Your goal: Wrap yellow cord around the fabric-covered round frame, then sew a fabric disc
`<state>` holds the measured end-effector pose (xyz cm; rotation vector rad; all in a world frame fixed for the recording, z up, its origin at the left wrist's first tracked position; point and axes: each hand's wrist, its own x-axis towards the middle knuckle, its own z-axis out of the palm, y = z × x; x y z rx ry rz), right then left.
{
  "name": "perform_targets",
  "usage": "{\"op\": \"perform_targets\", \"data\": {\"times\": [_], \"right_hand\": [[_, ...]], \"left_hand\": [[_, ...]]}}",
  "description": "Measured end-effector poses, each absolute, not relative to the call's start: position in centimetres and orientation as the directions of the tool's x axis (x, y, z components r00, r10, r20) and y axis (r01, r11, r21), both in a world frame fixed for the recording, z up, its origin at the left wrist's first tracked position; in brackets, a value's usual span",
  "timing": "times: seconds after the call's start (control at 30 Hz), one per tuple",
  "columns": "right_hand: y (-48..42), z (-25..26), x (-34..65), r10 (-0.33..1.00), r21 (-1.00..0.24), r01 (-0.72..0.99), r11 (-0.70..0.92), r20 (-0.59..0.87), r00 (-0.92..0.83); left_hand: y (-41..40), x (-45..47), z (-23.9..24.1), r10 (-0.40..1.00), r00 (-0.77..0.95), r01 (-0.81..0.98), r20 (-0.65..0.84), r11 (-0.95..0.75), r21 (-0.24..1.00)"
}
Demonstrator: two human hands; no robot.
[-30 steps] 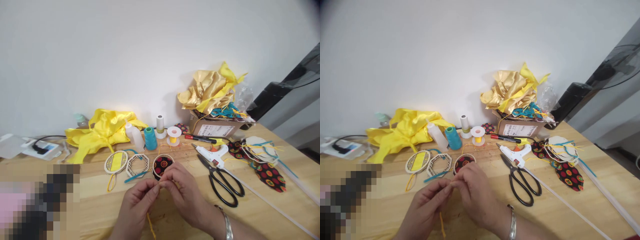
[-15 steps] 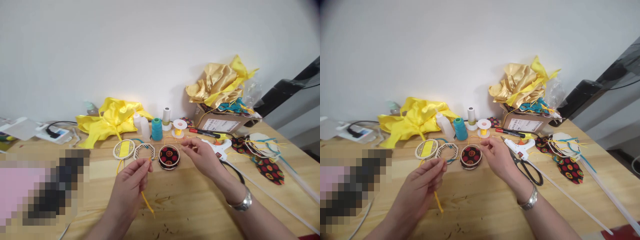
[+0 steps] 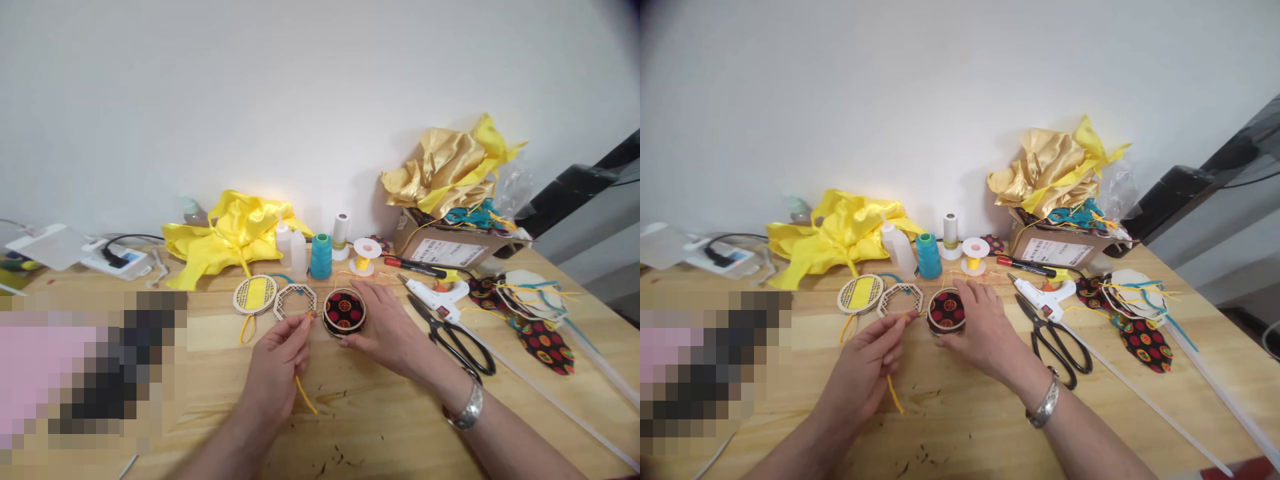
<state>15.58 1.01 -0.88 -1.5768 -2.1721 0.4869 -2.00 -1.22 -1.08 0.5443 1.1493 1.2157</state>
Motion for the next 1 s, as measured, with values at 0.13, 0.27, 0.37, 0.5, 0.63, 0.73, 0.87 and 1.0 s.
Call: {"op": "perform_targets", "data": {"times": [0.13,0.27,0.37,0.5,0.63,0.73,0.87,1.0], "right_hand": [[1.1,-1.0,15.0,0.960,-0.509,0.815,0.276,0.104,-0.261],[1.3,-1.8,14.5,0.963,-0.496,0.827,0.266,0.104,-0.248],[1.3,-2.3,14.4,0.966,-0.493,0.831,0.259,0.116,-0.232],[1.3,-2.7,14.4,0.965,-0.494,0.829,0.262,0.134,-0.225],[1.4,-2.9,14.6,0.963,-0.489,0.830,0.268,0.144,-0.227],[1.3,-3.0,14.6,0.957,-0.483,0.826,0.291,0.167,-0.239],[1.1,-3.0,14.5,0.956,-0.477,0.829,0.292,0.176,-0.236],[1.1,-2.9,14.6,0.956,-0.480,0.827,0.292,0.179,-0.234]], "left_hand": [[-1.3,-2.0,-1.5,0.931,-0.109,-0.376,-0.349,0.286,0.881],[-1.4,-2.0,-1.6,0.939,-0.041,-0.321,-0.342,0.312,0.894],[-1.3,-2.1,-1.6,0.931,-0.029,-0.313,-0.363,0.336,0.888],[-1.2,-2.1,-1.8,0.916,-0.011,-0.310,-0.401,0.378,0.872],[-1.1,-2.2,-2.1,0.922,0.005,-0.299,-0.388,0.372,0.879],[-1.0,-2.2,-2.2,0.922,0.005,-0.283,-0.388,0.374,0.883],[-0.9,-2.1,-2.2,0.913,0.008,-0.288,-0.408,0.393,0.873],[-0.9,-2.1,-2.2,0.909,0.009,-0.281,-0.416,0.401,0.872]]}}
